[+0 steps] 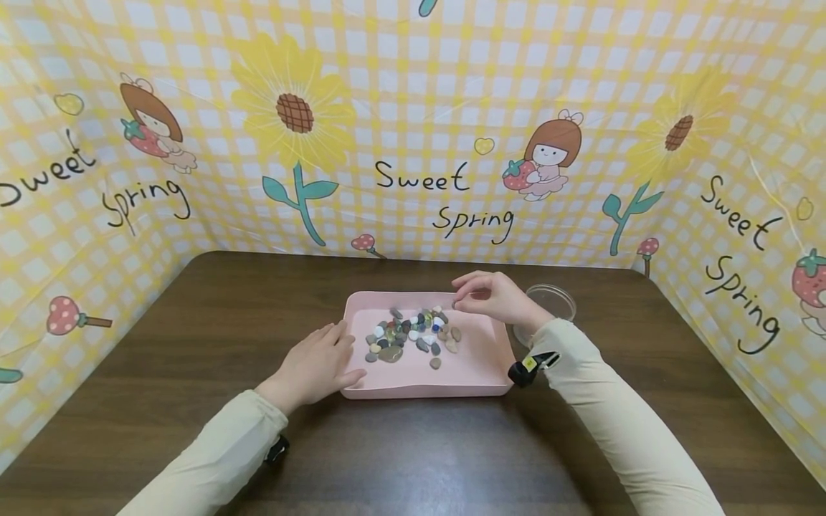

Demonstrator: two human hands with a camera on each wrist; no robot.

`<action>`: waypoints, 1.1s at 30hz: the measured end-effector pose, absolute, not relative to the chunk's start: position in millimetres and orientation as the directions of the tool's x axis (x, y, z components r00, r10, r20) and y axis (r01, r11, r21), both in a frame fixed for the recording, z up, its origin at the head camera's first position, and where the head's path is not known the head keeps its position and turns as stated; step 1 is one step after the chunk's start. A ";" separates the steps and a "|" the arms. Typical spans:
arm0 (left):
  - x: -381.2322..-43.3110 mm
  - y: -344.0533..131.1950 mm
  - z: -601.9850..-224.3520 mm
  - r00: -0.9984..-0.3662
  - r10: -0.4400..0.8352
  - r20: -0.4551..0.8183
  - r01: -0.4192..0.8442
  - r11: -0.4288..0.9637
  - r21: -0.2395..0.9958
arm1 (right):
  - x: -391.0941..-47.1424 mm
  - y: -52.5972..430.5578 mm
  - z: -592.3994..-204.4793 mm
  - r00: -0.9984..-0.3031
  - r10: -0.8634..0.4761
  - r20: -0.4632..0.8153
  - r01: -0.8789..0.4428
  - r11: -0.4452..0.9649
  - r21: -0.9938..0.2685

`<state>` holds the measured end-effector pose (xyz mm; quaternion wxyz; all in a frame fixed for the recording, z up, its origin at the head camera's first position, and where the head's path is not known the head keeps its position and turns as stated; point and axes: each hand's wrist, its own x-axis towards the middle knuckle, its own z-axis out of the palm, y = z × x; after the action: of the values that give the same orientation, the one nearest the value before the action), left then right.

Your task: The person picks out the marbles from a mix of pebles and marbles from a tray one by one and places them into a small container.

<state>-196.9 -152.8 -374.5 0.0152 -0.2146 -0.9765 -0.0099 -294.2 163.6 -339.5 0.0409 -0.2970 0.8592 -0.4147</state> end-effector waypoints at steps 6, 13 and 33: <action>-197.1 -153.3 -374.7 -0.906 0.421 0.034 0.422 0.907 0.013 | -289.7 167.7 -333.1 -0.825 -0.535 0.181 -0.479 0.492 -0.727; -197.2 -154.3 -375.3 -0.905 0.423 0.043 0.423 0.906 0.011 | -284.6 177.2 -328.6 -0.843 -0.505 0.182 -0.465 0.518 -0.718; -195.2 -154.3 -376.7 -0.902 0.427 0.061 0.429 0.903 0.014 | -276.2 210.9 -324.6 -0.892 -0.395 0.219 -0.420 0.548 -0.723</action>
<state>-195.2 -154.3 -376.7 0.0282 -0.2195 -0.9751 -0.0134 -276.2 210.9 -324.6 -0.0154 -0.2315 0.8797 -0.4152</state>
